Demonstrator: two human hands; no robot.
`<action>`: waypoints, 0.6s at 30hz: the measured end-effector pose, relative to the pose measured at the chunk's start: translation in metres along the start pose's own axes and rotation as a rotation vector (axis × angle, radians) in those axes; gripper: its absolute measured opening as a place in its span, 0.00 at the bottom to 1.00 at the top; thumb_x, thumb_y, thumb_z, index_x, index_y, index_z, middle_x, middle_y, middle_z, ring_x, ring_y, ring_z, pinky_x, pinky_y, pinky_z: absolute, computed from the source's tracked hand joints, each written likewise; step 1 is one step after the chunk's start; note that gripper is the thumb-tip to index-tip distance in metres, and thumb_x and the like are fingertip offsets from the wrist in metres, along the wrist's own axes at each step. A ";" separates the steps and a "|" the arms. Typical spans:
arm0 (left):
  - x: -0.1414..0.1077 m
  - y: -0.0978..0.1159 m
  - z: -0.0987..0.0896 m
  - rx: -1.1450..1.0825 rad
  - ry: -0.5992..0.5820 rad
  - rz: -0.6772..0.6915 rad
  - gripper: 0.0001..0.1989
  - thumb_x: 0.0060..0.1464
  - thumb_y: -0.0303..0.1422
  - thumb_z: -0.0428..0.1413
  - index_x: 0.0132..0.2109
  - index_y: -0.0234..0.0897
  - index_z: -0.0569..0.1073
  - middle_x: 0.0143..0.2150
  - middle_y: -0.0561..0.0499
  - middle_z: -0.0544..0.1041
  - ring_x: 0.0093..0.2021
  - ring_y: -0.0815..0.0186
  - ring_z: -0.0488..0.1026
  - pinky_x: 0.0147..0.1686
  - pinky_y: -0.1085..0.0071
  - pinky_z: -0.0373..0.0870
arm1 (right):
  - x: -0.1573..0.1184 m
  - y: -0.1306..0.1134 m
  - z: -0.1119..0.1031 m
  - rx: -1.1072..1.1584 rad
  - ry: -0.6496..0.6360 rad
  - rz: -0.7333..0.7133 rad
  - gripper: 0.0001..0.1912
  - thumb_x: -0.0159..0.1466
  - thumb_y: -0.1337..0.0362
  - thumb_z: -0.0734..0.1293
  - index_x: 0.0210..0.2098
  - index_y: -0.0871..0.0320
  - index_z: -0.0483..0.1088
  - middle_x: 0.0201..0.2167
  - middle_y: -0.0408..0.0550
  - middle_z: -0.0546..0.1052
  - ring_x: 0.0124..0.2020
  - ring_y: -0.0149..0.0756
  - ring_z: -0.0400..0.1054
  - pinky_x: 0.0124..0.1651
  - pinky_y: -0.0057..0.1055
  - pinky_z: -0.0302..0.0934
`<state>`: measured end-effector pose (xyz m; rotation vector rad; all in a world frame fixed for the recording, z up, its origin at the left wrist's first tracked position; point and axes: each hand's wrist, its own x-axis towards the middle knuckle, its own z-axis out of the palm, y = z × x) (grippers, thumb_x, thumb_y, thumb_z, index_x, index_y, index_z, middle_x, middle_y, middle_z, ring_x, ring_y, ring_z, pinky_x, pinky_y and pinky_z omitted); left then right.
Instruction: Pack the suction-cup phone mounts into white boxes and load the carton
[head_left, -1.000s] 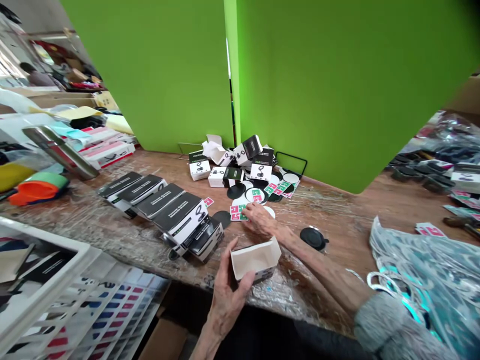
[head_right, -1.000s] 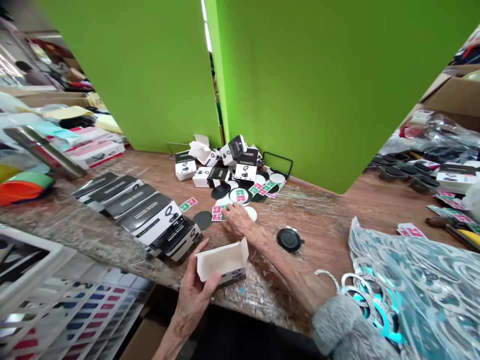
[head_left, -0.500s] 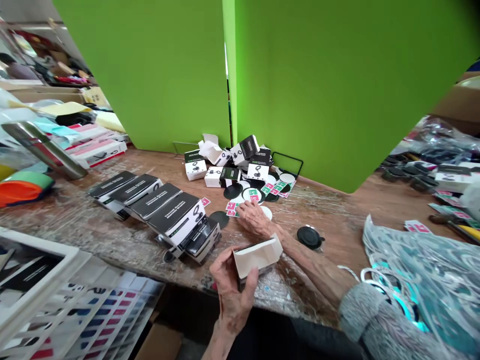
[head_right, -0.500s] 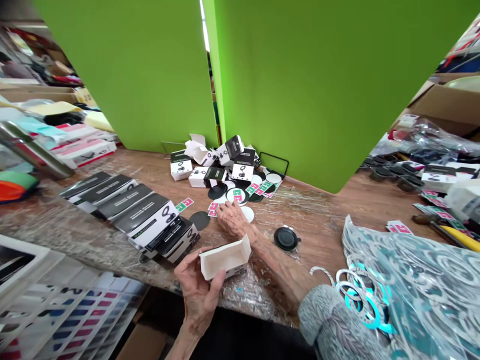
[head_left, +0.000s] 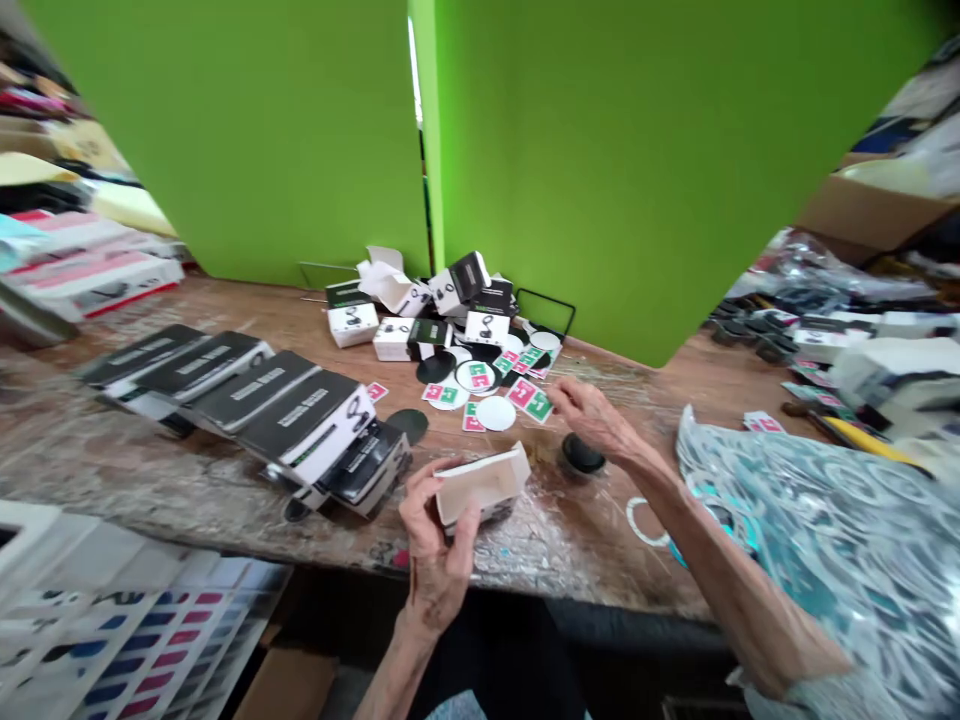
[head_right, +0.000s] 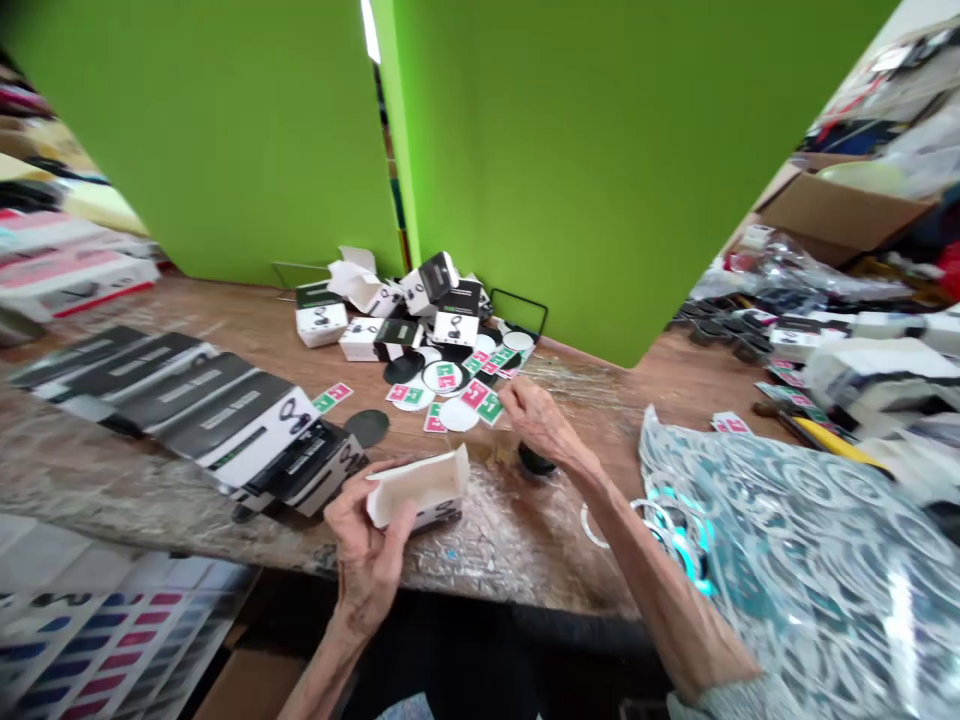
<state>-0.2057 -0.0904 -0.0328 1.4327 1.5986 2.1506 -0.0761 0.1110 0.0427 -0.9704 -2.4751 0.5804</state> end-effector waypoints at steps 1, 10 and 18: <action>0.002 -0.001 -0.001 0.036 -0.016 -0.014 0.20 0.57 0.26 0.54 0.54 0.43 0.58 0.57 0.43 0.63 0.57 0.59 0.65 0.54 0.58 0.66 | -0.015 0.009 -0.011 0.051 0.002 0.055 0.14 0.68 0.60 0.52 0.29 0.56 0.60 0.26 0.41 0.67 0.27 0.30 0.59 0.30 0.27 0.53; 0.000 -0.013 0.005 0.105 0.069 -0.108 0.27 0.53 0.32 0.58 0.59 0.42 0.60 0.59 0.46 0.63 0.57 0.61 0.64 0.54 0.68 0.64 | -0.102 0.055 -0.035 -0.136 0.128 0.104 0.05 0.65 0.64 0.57 0.35 0.56 0.63 0.34 0.48 0.68 0.35 0.37 0.64 0.39 0.33 0.60; 0.004 -0.015 0.014 0.093 0.109 -0.069 0.26 0.52 0.32 0.58 0.58 0.41 0.62 0.56 0.46 0.66 0.51 0.64 0.67 0.49 0.70 0.68 | -0.160 0.072 -0.039 -0.285 -0.296 0.140 0.13 0.62 0.67 0.65 0.47 0.59 0.65 0.44 0.53 0.69 0.48 0.44 0.63 0.51 0.40 0.60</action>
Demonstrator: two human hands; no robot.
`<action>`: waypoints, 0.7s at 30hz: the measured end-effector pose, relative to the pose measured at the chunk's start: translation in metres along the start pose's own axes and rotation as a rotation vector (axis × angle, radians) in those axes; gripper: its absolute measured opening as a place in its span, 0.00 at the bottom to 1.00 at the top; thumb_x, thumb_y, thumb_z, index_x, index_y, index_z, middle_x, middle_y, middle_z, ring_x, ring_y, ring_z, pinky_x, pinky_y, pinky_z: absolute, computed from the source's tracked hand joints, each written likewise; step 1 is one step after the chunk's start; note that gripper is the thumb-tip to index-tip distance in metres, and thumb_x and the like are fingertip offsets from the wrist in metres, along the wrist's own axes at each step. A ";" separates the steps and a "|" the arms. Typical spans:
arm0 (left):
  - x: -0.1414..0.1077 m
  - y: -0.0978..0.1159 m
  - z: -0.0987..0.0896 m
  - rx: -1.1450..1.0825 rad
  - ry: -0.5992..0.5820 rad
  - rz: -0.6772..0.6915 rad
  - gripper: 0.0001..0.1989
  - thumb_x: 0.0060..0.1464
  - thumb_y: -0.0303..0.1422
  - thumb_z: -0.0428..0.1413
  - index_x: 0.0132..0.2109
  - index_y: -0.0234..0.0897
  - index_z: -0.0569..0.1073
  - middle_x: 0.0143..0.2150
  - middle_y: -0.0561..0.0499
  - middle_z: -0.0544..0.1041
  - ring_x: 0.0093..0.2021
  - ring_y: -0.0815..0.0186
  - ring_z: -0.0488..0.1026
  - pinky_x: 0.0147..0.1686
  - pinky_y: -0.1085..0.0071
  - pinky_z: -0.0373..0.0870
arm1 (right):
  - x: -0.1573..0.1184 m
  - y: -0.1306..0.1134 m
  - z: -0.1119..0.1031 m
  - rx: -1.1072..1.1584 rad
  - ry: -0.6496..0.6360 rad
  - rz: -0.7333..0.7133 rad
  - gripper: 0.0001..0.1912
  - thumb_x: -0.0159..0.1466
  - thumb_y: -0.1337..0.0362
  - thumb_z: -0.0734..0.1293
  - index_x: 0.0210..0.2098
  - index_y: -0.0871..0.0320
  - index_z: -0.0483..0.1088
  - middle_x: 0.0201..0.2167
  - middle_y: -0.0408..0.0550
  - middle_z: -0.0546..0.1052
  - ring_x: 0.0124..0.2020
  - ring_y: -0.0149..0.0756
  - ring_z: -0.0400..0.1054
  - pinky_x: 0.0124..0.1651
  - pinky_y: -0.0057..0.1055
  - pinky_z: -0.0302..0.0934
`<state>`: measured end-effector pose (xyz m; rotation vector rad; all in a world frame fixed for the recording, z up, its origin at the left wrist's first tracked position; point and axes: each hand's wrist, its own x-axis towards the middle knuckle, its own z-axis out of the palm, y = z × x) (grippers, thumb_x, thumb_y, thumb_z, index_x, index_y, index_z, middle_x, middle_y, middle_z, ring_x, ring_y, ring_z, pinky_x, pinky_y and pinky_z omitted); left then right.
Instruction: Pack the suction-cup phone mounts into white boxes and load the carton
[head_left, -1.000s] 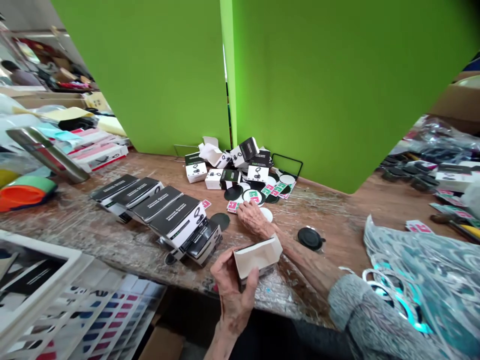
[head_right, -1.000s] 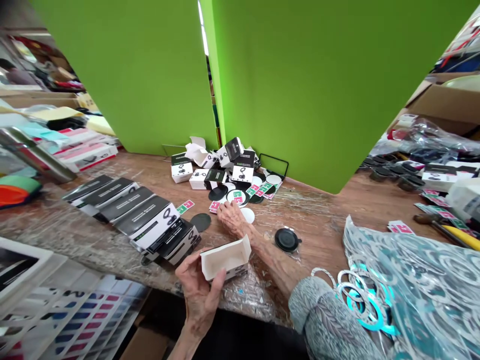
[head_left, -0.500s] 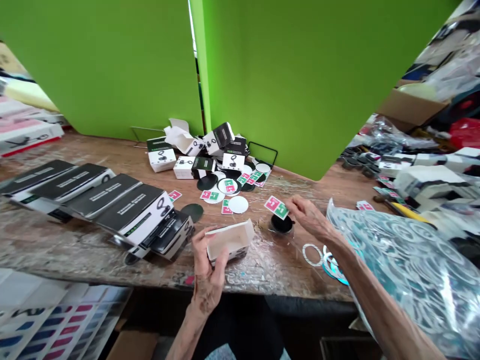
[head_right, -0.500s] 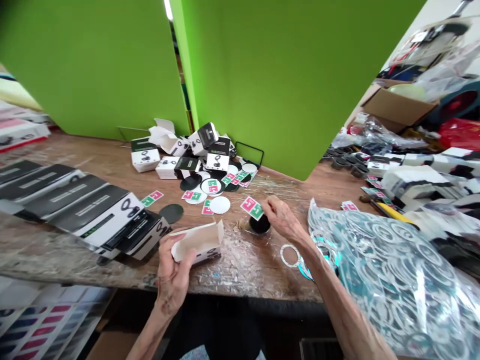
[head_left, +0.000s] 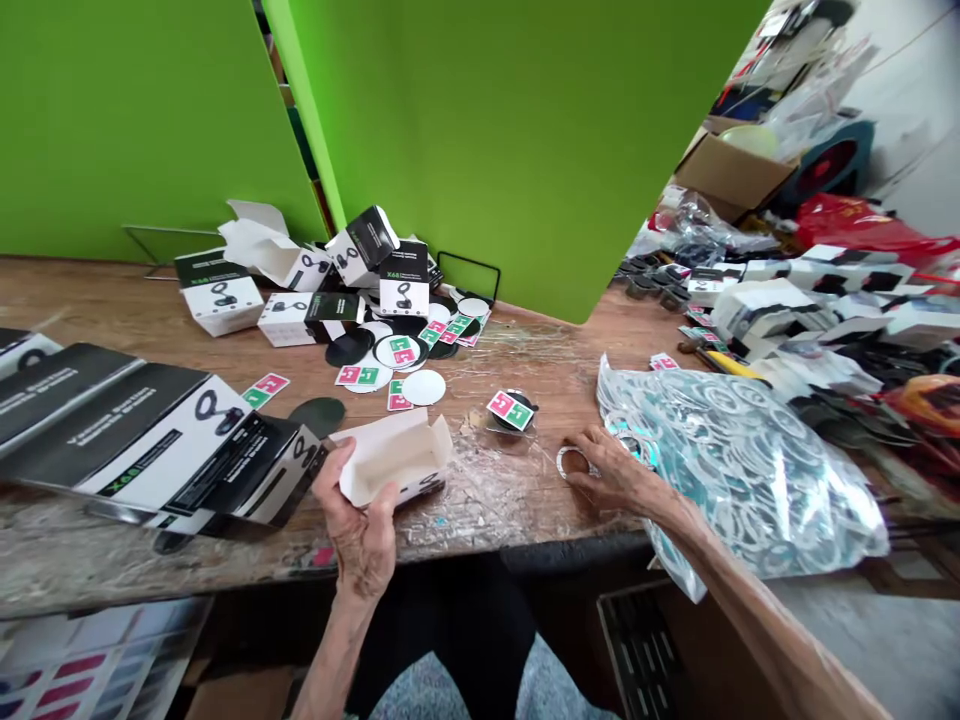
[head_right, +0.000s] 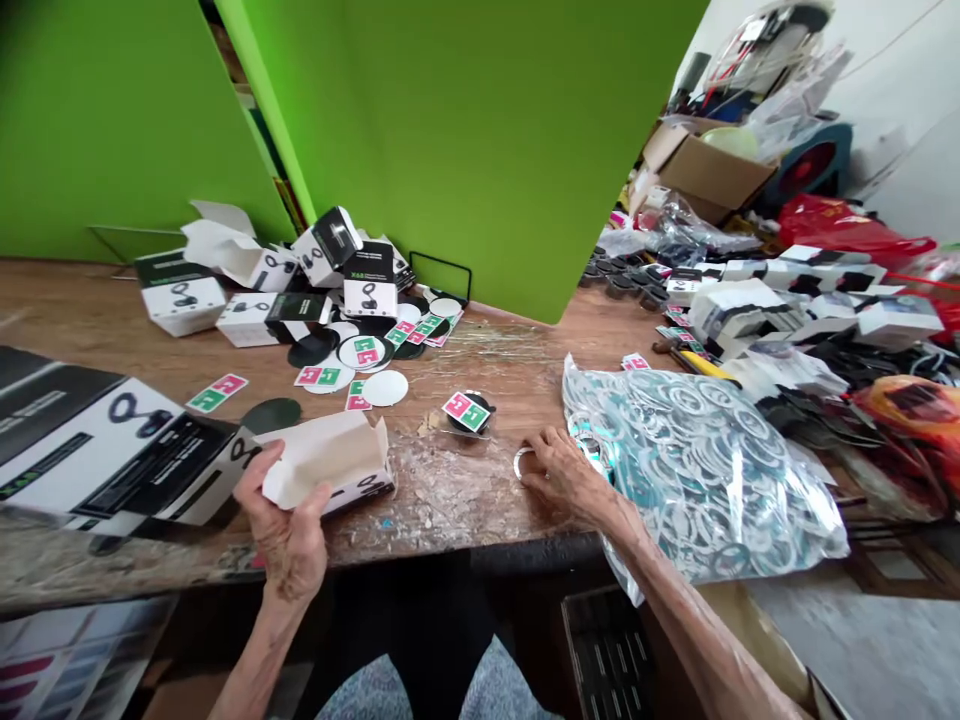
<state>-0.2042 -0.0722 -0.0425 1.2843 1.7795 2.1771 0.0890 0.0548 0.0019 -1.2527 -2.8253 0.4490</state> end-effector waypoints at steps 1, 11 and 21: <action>0.000 0.000 0.000 0.002 0.003 -0.010 0.26 0.52 0.32 0.58 0.58 0.41 0.61 0.56 0.46 0.65 0.51 0.64 0.67 0.49 0.70 0.68 | 0.002 0.002 0.001 0.027 -0.009 0.001 0.13 0.61 0.67 0.66 0.45 0.59 0.65 0.43 0.52 0.69 0.47 0.42 0.63 0.51 0.39 0.60; -0.003 0.003 -0.004 0.034 -0.013 -0.064 0.24 0.54 0.33 0.56 0.58 0.40 0.61 0.57 0.43 0.66 0.53 0.62 0.68 0.48 0.68 0.71 | 0.026 0.005 -0.026 0.435 0.001 0.053 0.15 0.64 0.54 0.63 0.27 0.56 0.60 0.20 0.38 0.62 0.23 0.29 0.54 0.26 0.29 0.48; -0.007 -0.001 -0.007 0.053 -0.029 -0.022 0.25 0.55 0.32 0.55 0.60 0.41 0.60 0.59 0.43 0.64 0.56 0.61 0.66 0.52 0.66 0.68 | 0.089 -0.039 -0.039 0.344 0.245 0.016 0.12 0.61 0.55 0.66 0.34 0.58 0.65 0.24 0.41 0.68 0.26 0.31 0.61 0.31 0.28 0.53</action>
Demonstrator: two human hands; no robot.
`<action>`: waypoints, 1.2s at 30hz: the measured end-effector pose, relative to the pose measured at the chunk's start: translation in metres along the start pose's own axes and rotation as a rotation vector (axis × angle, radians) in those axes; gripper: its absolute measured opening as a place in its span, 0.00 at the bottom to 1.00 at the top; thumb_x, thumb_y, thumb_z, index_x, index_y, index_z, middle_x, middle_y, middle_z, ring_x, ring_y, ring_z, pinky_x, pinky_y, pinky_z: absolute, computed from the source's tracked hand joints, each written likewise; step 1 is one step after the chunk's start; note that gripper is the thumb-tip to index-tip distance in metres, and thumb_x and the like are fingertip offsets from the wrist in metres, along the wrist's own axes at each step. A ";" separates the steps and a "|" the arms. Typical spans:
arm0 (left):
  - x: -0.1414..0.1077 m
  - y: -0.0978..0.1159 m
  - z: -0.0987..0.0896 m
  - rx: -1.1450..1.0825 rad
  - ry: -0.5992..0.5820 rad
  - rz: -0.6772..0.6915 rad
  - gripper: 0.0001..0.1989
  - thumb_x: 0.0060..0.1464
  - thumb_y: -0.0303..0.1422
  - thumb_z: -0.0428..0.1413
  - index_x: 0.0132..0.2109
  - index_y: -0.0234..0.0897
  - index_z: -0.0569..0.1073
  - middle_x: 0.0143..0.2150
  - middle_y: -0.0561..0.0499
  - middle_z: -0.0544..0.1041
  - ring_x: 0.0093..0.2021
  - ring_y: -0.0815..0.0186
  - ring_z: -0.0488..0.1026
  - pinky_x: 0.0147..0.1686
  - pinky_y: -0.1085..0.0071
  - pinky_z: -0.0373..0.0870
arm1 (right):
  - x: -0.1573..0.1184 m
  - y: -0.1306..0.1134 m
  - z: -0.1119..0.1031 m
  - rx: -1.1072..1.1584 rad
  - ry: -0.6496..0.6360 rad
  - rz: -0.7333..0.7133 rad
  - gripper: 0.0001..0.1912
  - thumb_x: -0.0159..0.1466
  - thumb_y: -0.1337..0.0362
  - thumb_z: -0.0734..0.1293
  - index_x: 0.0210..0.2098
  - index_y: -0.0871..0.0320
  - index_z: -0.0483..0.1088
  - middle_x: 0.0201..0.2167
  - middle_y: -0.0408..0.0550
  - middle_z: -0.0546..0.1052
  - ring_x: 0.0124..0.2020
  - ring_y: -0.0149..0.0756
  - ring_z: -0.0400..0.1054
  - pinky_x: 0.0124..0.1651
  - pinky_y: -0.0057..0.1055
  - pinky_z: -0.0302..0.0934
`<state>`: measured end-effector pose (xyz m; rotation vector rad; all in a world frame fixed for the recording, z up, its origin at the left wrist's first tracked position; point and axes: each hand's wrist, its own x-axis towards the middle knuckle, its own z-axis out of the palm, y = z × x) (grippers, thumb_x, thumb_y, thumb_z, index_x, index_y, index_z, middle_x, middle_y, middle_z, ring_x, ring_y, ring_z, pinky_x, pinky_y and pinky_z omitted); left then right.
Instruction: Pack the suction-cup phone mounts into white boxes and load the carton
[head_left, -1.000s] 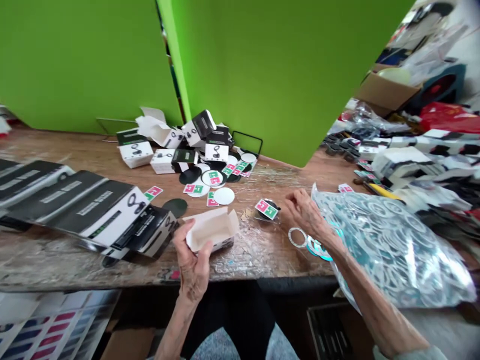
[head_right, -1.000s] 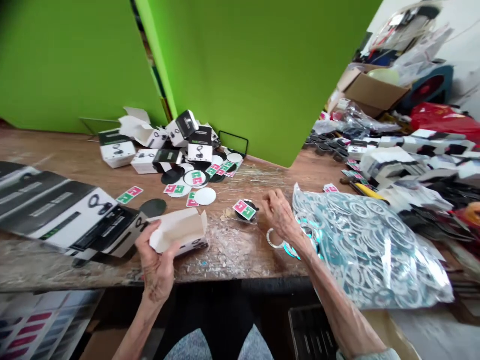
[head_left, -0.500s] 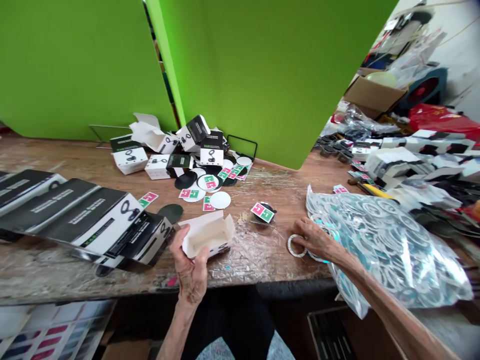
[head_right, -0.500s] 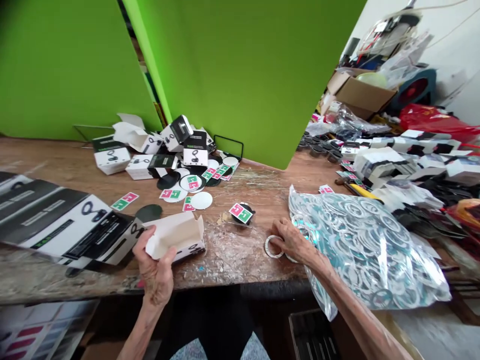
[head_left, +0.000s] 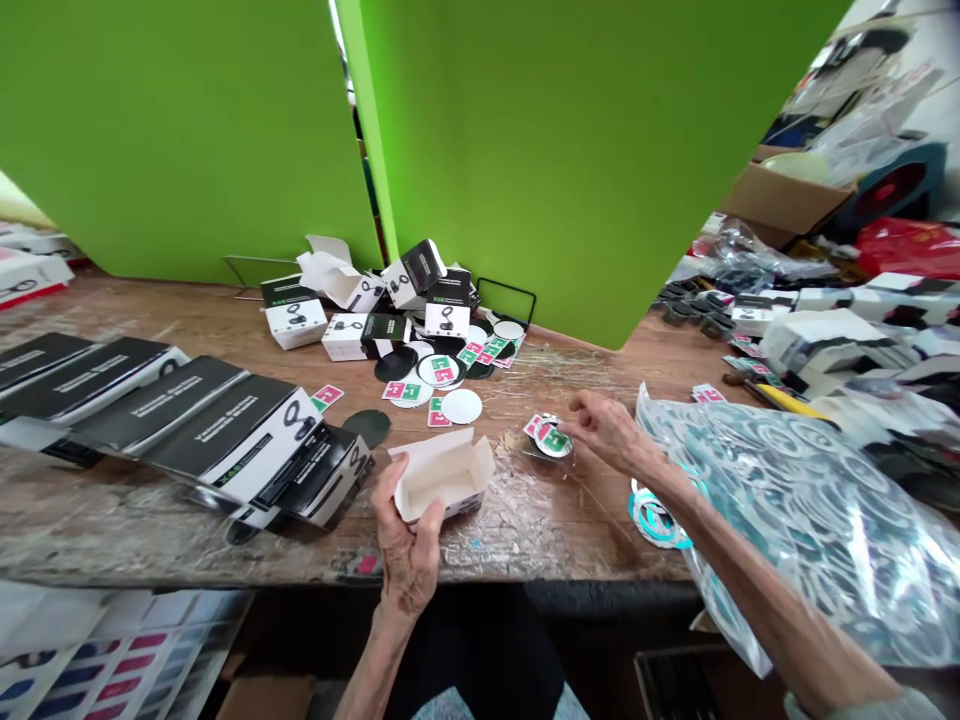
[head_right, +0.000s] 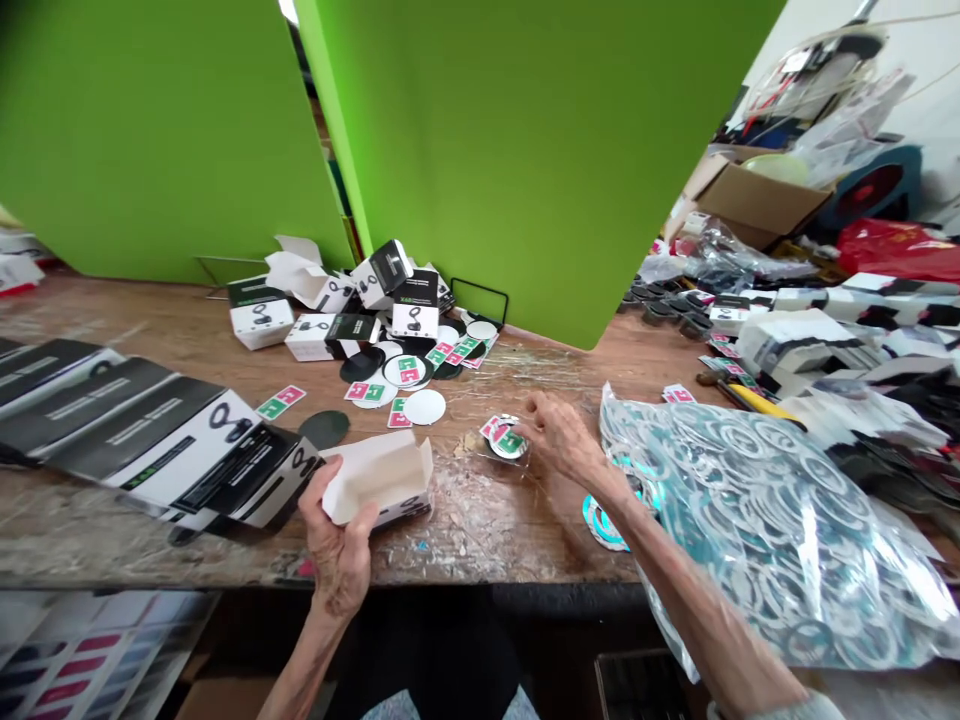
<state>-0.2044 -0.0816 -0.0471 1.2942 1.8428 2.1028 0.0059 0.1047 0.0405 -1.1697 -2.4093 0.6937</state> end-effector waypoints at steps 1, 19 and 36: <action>-0.002 -0.001 -0.001 0.006 -0.006 -0.002 0.25 0.55 0.32 0.55 0.60 0.41 0.60 0.59 0.43 0.64 0.57 0.60 0.65 0.53 0.65 0.67 | 0.004 -0.005 0.006 -0.072 0.053 -0.050 0.09 0.63 0.58 0.65 0.36 0.58 0.66 0.27 0.42 0.70 0.28 0.32 0.63 0.33 0.29 0.55; -0.007 -0.004 -0.005 -0.010 -0.042 -0.040 0.25 0.58 0.33 0.52 0.62 0.43 0.58 0.61 0.41 0.62 0.58 0.57 0.65 0.52 0.60 0.69 | 0.094 -0.081 0.089 -0.330 -0.154 -0.345 0.05 0.60 0.72 0.65 0.36 0.58 0.71 0.32 0.51 0.76 0.32 0.39 0.69 0.35 0.31 0.61; 0.000 -0.002 -0.002 -0.026 -0.014 -0.024 0.26 0.54 0.33 0.55 0.60 0.41 0.61 0.60 0.42 0.63 0.57 0.58 0.66 0.52 0.64 0.69 | -0.005 0.020 0.035 -0.121 0.050 -0.089 0.20 0.64 0.54 0.63 0.51 0.57 0.68 0.46 0.54 0.71 0.49 0.45 0.65 0.52 0.41 0.59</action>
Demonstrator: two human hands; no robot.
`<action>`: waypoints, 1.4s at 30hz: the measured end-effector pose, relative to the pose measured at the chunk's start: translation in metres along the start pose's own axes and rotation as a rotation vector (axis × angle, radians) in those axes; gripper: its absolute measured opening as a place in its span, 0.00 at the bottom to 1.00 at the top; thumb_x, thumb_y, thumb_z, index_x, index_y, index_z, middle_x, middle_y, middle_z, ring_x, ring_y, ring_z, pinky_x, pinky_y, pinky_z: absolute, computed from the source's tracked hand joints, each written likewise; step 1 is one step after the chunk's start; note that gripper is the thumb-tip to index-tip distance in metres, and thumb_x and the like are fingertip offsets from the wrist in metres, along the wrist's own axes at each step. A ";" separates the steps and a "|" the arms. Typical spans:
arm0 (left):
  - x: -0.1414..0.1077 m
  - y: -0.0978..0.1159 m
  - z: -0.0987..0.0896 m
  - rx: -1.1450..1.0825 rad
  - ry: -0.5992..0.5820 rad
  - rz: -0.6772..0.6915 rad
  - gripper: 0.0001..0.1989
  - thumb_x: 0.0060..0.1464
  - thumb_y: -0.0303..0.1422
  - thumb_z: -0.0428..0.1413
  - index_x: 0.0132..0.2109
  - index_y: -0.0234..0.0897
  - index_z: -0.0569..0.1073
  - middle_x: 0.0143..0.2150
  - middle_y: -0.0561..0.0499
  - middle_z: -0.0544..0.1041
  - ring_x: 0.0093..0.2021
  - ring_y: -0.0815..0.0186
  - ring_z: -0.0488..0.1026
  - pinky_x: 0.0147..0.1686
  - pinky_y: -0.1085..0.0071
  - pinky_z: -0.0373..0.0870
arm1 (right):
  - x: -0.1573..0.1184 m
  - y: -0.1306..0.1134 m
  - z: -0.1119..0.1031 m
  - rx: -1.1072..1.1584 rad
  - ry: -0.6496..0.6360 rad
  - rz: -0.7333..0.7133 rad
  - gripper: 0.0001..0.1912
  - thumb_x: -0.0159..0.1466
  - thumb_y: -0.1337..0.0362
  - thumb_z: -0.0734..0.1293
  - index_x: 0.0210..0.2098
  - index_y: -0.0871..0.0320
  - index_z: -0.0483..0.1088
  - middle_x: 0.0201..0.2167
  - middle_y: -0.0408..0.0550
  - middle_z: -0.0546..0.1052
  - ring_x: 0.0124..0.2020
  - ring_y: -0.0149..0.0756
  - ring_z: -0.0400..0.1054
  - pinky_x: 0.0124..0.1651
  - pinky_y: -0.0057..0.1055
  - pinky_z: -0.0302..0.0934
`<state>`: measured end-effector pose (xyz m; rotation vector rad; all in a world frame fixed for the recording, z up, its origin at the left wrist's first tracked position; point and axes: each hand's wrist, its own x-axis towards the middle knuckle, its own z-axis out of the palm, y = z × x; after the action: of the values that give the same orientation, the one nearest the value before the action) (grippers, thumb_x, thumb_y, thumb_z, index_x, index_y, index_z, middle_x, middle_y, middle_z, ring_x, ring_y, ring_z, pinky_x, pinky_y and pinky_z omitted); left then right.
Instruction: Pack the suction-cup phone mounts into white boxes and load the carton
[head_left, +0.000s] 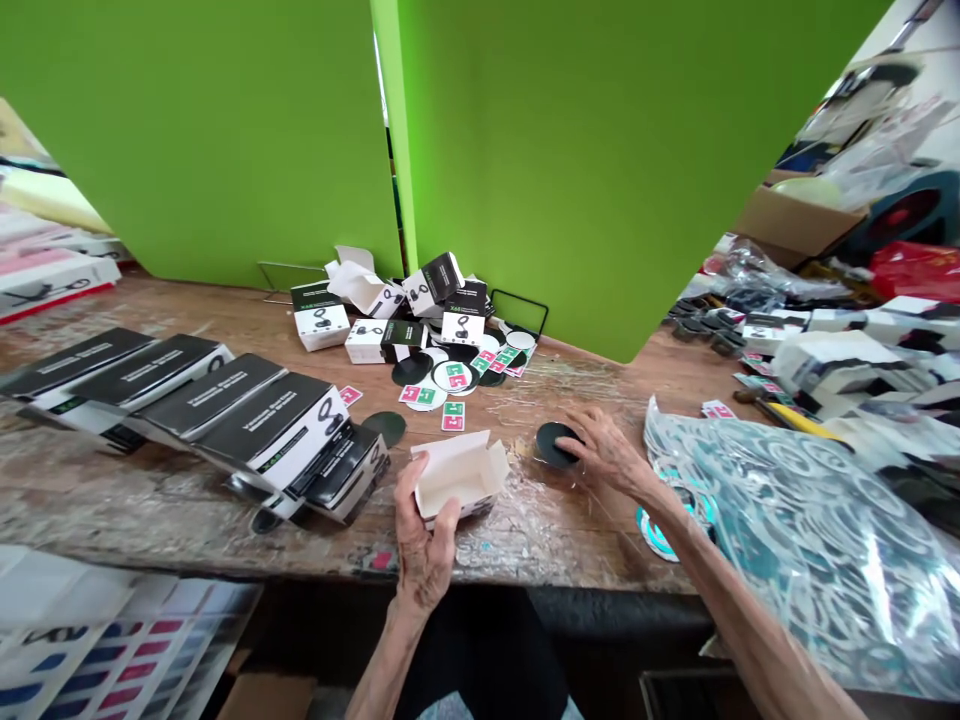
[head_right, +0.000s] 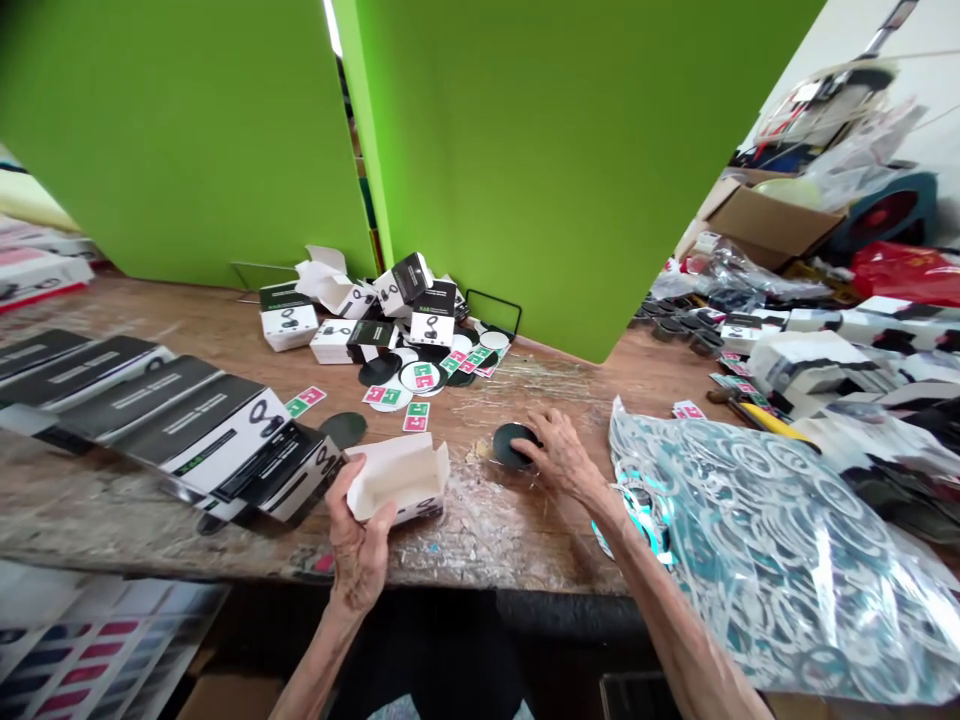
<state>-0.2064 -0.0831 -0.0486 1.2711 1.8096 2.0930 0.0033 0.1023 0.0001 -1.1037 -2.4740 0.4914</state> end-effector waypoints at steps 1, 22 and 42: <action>0.002 0.002 0.001 -0.021 -0.004 -0.022 0.26 0.54 0.33 0.55 0.60 0.41 0.61 0.61 0.42 0.62 0.56 0.59 0.66 0.51 0.65 0.70 | -0.001 0.002 0.001 0.020 -0.055 0.004 0.20 0.64 0.54 0.63 0.52 0.57 0.67 0.46 0.54 0.72 0.50 0.44 0.65 0.53 0.41 0.59; 0.012 0.020 0.008 -0.176 0.038 -0.210 0.19 0.64 0.43 0.42 0.54 0.39 0.68 0.54 0.46 0.71 0.52 0.62 0.69 0.51 0.66 0.66 | -0.035 -0.141 -0.005 0.484 0.298 -0.296 0.24 0.62 0.58 0.68 0.54 0.51 0.56 0.48 0.51 0.68 0.50 0.43 0.67 0.51 0.43 0.65; 0.010 0.018 0.009 -0.294 0.001 -0.229 0.18 0.63 0.37 0.41 0.55 0.39 0.67 0.55 0.47 0.70 0.53 0.61 0.68 0.50 0.67 0.68 | -0.043 -0.127 0.024 -0.195 0.265 -0.679 0.18 0.64 0.67 0.65 0.54 0.55 0.63 0.60 0.59 0.63 0.66 0.55 0.49 0.64 0.66 0.41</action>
<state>-0.1993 -0.0756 -0.0280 0.9420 1.4937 2.1295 -0.0612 -0.0141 0.0287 -0.3016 -2.4825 -0.0952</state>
